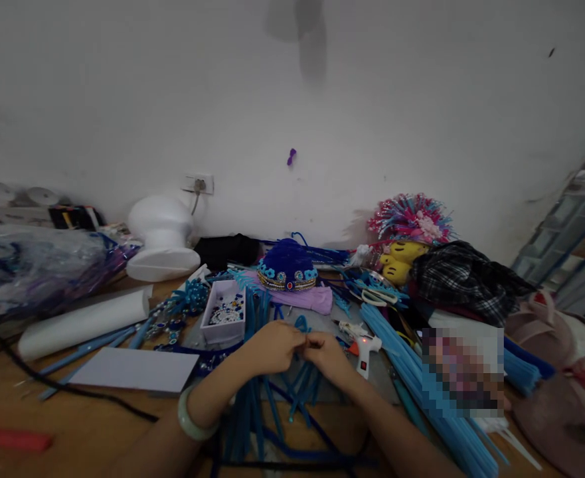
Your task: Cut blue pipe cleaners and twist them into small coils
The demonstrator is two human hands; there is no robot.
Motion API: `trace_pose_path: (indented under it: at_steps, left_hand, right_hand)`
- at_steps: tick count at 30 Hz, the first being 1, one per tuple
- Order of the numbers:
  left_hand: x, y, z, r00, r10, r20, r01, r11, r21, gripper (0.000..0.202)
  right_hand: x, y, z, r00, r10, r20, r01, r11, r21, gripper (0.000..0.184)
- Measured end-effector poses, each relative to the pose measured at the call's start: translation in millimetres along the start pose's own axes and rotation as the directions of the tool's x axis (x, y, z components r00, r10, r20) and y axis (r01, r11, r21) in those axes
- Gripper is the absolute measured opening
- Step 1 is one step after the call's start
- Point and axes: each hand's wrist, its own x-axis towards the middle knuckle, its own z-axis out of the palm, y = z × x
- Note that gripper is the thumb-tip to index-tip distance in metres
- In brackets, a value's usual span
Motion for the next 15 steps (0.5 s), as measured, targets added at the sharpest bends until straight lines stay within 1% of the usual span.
trace_pose_path:
  at_steps: [2, 4, 5, 6, 7, 8, 9, 10, 11, 12, 13, 15]
  left_hand:
    - [1.4, -4.1, 2.5, 0.990, -0.138, 0.028, 0.140, 0.982, -0.127, 0.016]
    - [2.7, -8.3, 3.6, 0.969, -0.235, 0.076, 0.247, 0.918, -0.310, 0.015]
    - [3.4, -9.9, 3.4, 0.964, -0.247, 0.097, 0.265, 0.866, -0.424, 0.014]
    - [4.1, -11.2, 2.8, 0.959, -0.262, 0.104, 0.275, 0.794, -0.542, 0.015]
    - [4.7, -12.0, 1.8, 0.953, -0.286, 0.099, 0.279, 0.703, -0.654, 0.019]
    - [5.4, -12.3, 0.5, 0.944, -0.320, 0.084, 0.271, 0.602, -0.751, 0.023]
    - [6.1, -12.3, -0.8, 0.932, -0.357, 0.055, 0.247, 0.518, -0.819, 0.026]
    - [6.7, -12.1, -2.0, 0.923, -0.385, 0.022, 0.210, 0.452, -0.867, 0.027]
    - [7.2, -11.7, -3.0, 0.913, -0.408, -0.009, 0.170, 0.400, -0.901, 0.027]
    - [7.5, -11.2, -3.8, 0.905, -0.424, -0.034, 0.135, 0.362, -0.922, 0.025]
    - [7.7, -10.6, -4.4, 0.900, -0.433, -0.048, 0.110, 0.334, -0.936, 0.024]
    - [7.7, -9.1, -5.0, 0.896, -0.442, -0.054, 0.090, 0.298, -0.950, 0.028]
  right_hand:
    - [-4.0, -0.6, 3.3, 0.989, -0.136, -0.050, 0.122, 0.969, -0.215, 0.011]
    - [-7.4, -3.3, 4.6, 0.957, -0.284, -0.060, 0.239, 0.890, -0.388, 0.010]
    - [-8.1, -5.0, 4.3, 0.944, -0.325, -0.063, 0.270, 0.865, -0.422, 0.010]
    - [-7.9, -6.7, 3.3, 0.941, -0.328, -0.081, 0.269, 0.872, -0.408, 0.010]
    - [-6.8, -8.1, 1.9, 0.949, -0.292, -0.121, 0.235, 0.908, -0.347, 0.010]
    - [-5.1, -9.3, 0.1, 0.962, -0.216, -0.166, 0.173, 0.955, -0.240, 0.011]
    - [-3.1, -10.2, -1.7, 0.972, -0.114, -0.207, 0.094, 0.990, -0.102, 0.011]
    - [-1.1, -10.8, -3.4, 0.972, -0.012, -0.236, 0.021, 0.999, 0.035, 0.013]
    - [0.6, -11.3, -4.7, 0.966, 0.073, -0.249, -0.035, 0.987, 0.155, 0.014]
    - [1.7, -11.6, -5.4, 0.957, 0.131, -0.257, -0.066, 0.967, 0.245, 0.016]
    - [2.2, -11.9, -5.5, 0.953, 0.160, -0.259, -0.076, 0.949, 0.306, 0.017]
    - [1.7, -12.4, -4.2, 0.956, 0.169, -0.239, -0.072, 0.927, 0.368, 0.018]
